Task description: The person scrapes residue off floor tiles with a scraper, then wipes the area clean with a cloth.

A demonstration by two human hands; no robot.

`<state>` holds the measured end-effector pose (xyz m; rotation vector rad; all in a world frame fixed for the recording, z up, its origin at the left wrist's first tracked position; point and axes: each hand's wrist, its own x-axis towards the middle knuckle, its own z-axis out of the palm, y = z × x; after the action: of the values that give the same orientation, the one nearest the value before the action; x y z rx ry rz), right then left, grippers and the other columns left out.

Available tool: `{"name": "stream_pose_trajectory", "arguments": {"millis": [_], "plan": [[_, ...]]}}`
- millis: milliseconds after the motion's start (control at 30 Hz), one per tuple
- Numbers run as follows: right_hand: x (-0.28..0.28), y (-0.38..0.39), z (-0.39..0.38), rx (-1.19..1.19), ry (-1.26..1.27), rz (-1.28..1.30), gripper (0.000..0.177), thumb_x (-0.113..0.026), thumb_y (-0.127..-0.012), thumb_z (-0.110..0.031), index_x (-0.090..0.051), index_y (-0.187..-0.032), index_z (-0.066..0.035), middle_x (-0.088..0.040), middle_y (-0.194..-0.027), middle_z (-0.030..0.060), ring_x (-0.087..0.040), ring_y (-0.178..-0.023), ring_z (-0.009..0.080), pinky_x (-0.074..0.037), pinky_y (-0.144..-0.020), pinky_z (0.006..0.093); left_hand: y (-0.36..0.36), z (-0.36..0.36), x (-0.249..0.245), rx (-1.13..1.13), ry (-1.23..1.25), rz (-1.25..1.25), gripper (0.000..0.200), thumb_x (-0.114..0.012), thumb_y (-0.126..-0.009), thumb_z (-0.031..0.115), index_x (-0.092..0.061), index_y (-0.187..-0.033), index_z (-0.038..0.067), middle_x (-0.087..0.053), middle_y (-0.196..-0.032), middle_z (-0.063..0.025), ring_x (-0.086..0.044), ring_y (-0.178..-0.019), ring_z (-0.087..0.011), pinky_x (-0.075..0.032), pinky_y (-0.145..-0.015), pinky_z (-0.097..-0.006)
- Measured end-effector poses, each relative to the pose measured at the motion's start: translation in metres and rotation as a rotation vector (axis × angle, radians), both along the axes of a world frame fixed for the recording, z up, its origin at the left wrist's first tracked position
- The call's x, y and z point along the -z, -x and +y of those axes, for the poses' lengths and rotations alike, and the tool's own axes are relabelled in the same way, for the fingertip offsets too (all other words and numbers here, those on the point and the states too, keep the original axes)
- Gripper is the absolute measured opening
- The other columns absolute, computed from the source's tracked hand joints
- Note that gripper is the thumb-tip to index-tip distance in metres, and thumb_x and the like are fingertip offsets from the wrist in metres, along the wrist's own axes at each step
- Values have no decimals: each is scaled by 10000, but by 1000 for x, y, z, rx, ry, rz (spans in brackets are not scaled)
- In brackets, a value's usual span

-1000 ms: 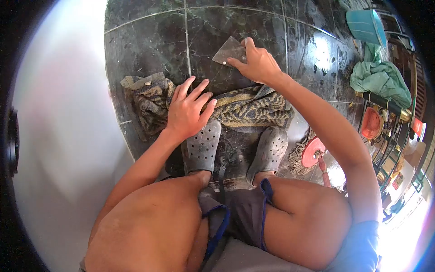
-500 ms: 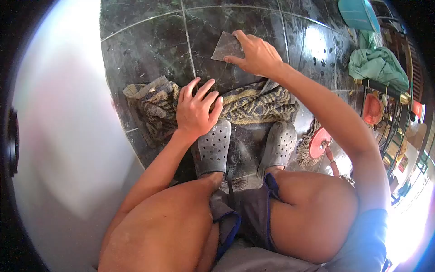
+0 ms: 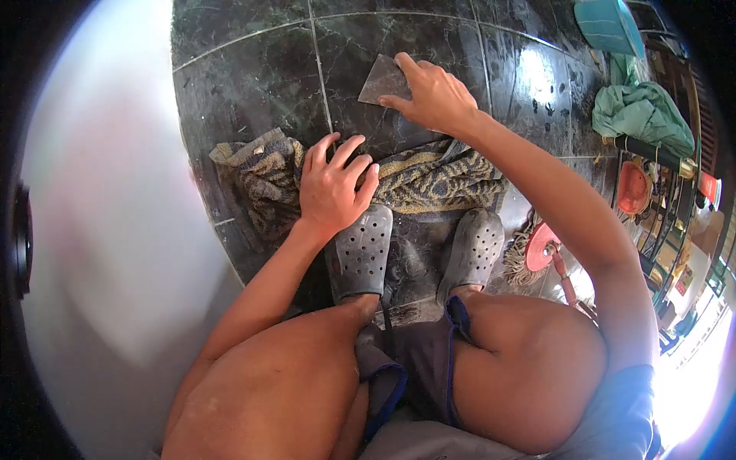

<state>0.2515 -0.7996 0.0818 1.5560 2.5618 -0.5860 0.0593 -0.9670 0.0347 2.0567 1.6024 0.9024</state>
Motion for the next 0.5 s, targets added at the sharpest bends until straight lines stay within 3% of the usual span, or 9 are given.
{"name": "stream_pose_trajectory", "arguments": {"millis": [67, 500], "plan": [[4, -1, 1, -10, -6, -3, 726, -774, -903, -511, -493, -1373, -34, -708, -1067, 276, -703, -999, 479, -574, -812, 550, 0, 0, 0, -2, 4, 0, 177, -730, -913, 239, -773, -955, 72, -669, -1313, -71, -557, -1239, -381, -452, -1045, -505], [0, -1, -2, -4, -35, 1, 747, -780, -904, -497, -467, -1403, -38, -709, -1023, 289, -712, -982, 481, -578, -796, 549, -1, 1, 2, -6, -29, -11, 234, -700, -932, 281, -760, -899, 57, -684, -1276, -101, -566, -1209, -397, -448, -1037, -508]]}}
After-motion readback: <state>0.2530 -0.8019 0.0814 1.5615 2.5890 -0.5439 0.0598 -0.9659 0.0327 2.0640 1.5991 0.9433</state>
